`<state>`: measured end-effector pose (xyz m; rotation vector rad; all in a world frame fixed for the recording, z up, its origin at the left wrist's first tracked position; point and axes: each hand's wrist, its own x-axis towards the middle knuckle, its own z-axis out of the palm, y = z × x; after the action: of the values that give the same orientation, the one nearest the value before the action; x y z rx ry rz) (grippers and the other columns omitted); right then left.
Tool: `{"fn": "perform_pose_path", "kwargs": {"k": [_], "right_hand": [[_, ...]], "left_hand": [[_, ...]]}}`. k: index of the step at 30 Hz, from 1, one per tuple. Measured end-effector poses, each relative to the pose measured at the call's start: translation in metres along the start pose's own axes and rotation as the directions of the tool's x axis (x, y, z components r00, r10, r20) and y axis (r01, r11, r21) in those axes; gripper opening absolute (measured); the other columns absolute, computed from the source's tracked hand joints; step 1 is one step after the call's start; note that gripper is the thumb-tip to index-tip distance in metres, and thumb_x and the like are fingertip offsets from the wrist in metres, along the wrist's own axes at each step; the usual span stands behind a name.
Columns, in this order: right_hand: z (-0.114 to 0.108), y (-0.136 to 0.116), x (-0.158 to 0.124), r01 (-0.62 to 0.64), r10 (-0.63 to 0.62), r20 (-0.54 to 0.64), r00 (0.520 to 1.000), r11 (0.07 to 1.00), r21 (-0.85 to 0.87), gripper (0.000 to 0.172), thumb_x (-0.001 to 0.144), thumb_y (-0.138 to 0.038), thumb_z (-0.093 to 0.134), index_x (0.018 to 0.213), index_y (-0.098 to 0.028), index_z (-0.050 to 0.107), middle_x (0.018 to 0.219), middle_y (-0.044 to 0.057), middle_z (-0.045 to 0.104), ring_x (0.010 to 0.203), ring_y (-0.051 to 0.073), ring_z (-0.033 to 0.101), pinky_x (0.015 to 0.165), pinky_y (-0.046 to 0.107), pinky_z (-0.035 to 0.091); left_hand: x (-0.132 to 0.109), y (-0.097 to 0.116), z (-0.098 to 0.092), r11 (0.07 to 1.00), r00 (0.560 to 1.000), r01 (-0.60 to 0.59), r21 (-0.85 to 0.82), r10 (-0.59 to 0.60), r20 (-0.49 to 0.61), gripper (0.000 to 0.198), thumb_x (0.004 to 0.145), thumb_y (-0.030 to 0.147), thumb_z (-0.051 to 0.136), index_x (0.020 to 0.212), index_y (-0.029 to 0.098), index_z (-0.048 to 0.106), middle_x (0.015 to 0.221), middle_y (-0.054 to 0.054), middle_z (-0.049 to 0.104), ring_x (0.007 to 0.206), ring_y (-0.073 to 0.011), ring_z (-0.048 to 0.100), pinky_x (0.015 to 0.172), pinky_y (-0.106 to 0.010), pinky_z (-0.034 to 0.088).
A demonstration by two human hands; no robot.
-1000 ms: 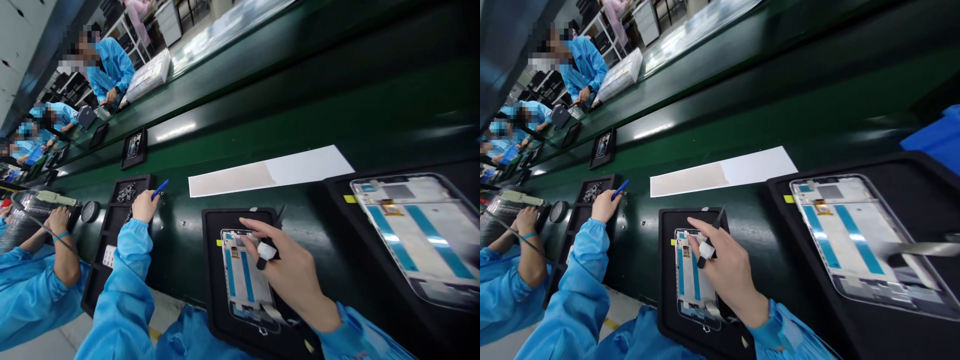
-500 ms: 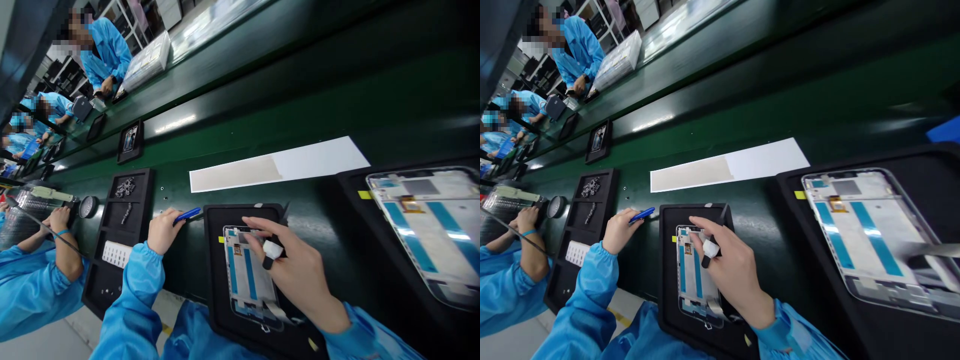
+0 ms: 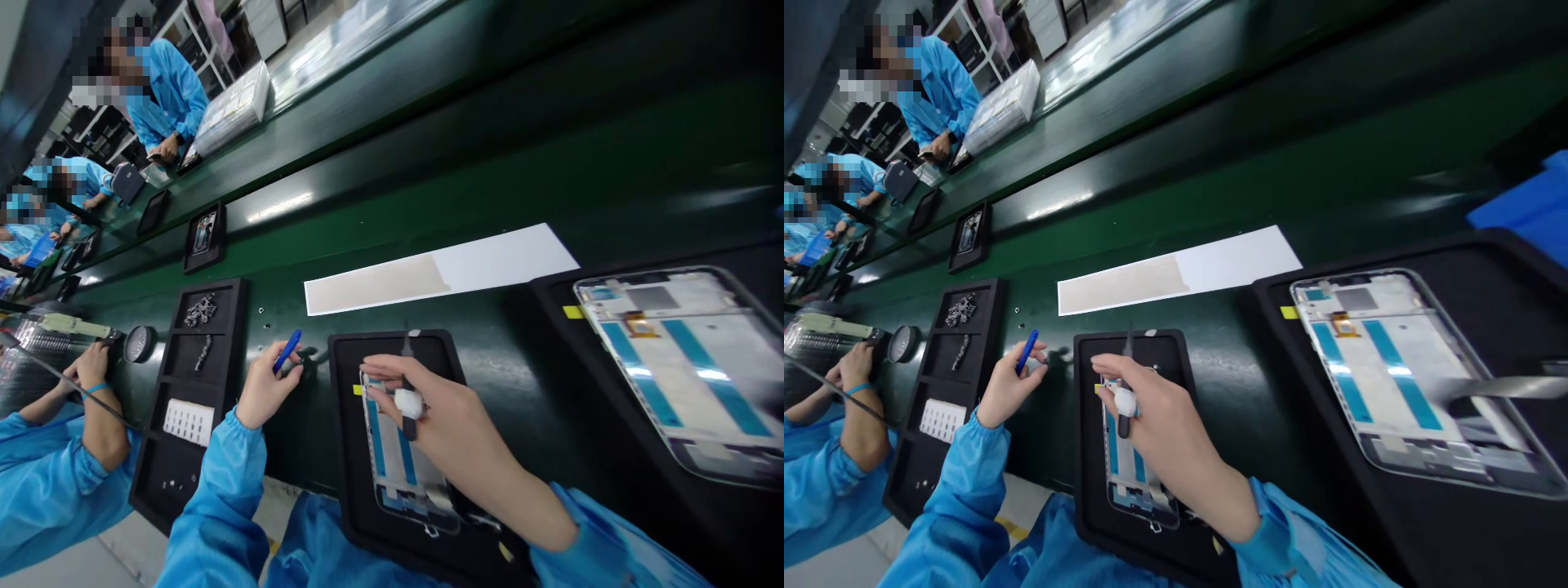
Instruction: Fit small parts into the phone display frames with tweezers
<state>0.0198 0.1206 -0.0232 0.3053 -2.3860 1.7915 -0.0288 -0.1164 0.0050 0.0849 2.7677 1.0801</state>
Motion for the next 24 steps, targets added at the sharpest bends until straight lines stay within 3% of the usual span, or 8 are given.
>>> {"fn": "perform_pose_path", "kwargs": {"k": [3,6,10,17,20,24], "right_hand": [[0.007,-0.006,0.009,-0.011,0.005,0.086,0.996,0.998,0.069,0.027,0.090,-0.023,0.055,0.116,-0.026,0.062,0.105,0.003,0.073,0.094,0.023,0.071,0.083,0.037,0.060],[0.020,-0.009,0.013,0.045,-0.056,0.086,0.995,0.991,0.125,0.027,0.089,-0.021,0.053,0.115,-0.026,0.062,0.107,0.004,0.072,0.096,0.023,0.071,0.086,0.037,0.060],[0.037,-0.006,0.014,0.087,-0.098,0.060,0.993,0.983,0.164,0.026,0.089,-0.020,0.053,0.113,-0.026,0.063,0.108,0.004,0.072,0.094,0.022,0.071,0.084,0.036,0.060],[0.029,0.006,0.020,-0.064,0.064,0.003,0.998,0.983,0.173,0.022,0.088,-0.026,0.057,0.109,-0.023,0.062,0.096,0.005,0.073,0.088,0.023,0.071,0.080,0.036,0.058],[0.021,0.003,0.021,-0.153,0.150,0.030,0.988,0.949,0.276,0.024,0.086,-0.033,0.063,0.108,-0.022,0.061,0.092,0.005,0.073,0.084,0.023,0.071,0.076,0.035,0.058],[0.015,-0.003,0.020,-0.314,0.263,0.177,0.949,0.847,0.429,0.033,0.082,-0.041,0.069,0.106,-0.021,0.059,0.087,0.005,0.074,0.082,0.023,0.071,0.078,0.038,0.057]], "left_hand": [[-0.007,0.006,0.002,0.969,0.997,0.072,-0.236,-0.062,0.048,0.033,0.076,0.027,0.066,0.107,0.017,0.062,0.088,-0.001,0.068,0.044,-0.0019,0.030,0.046,-0.019,0.030],[-0.014,0.013,0.006,0.917,0.989,0.138,-0.375,-0.112,0.091,0.036,0.074,0.033,0.072,0.104,0.016,0.063,0.085,-0.002,0.068,0.050,-0.0041,0.044,0.050,-0.018,0.036],[-0.015,0.016,0.016,0.885,0.986,0.165,-0.436,-0.134,0.100,0.036,0.073,0.035,0.076,0.102,0.016,0.065,0.084,-0.004,0.070,0.066,-0.0109,0.060,0.060,-0.021,0.045],[-0.011,0.011,0.025,0.870,0.983,0.152,-0.470,-0.183,-0.022,0.029,0.071,0.033,0.077,0.092,0.015,0.068,0.084,-0.008,0.076,0.083,-0.0197,0.071,0.074,-0.029,0.054],[-0.020,0.016,0.030,0.909,0.988,0.056,-0.412,-0.109,-0.107,0.023,0.078,0.032,0.073,0.094,0.017,0.068,0.087,-0.008,0.077,0.074,-0.0182,0.072,0.066,-0.028,0.055],[-0.031,0.028,0.040,0.968,0.962,-0.191,-0.164,0.151,-0.228,0.020,0.087,0.028,0.066,0.106,0.023,0.068,0.093,-0.005,0.079,0.074,-0.0174,0.072,0.067,-0.030,0.059]]}}
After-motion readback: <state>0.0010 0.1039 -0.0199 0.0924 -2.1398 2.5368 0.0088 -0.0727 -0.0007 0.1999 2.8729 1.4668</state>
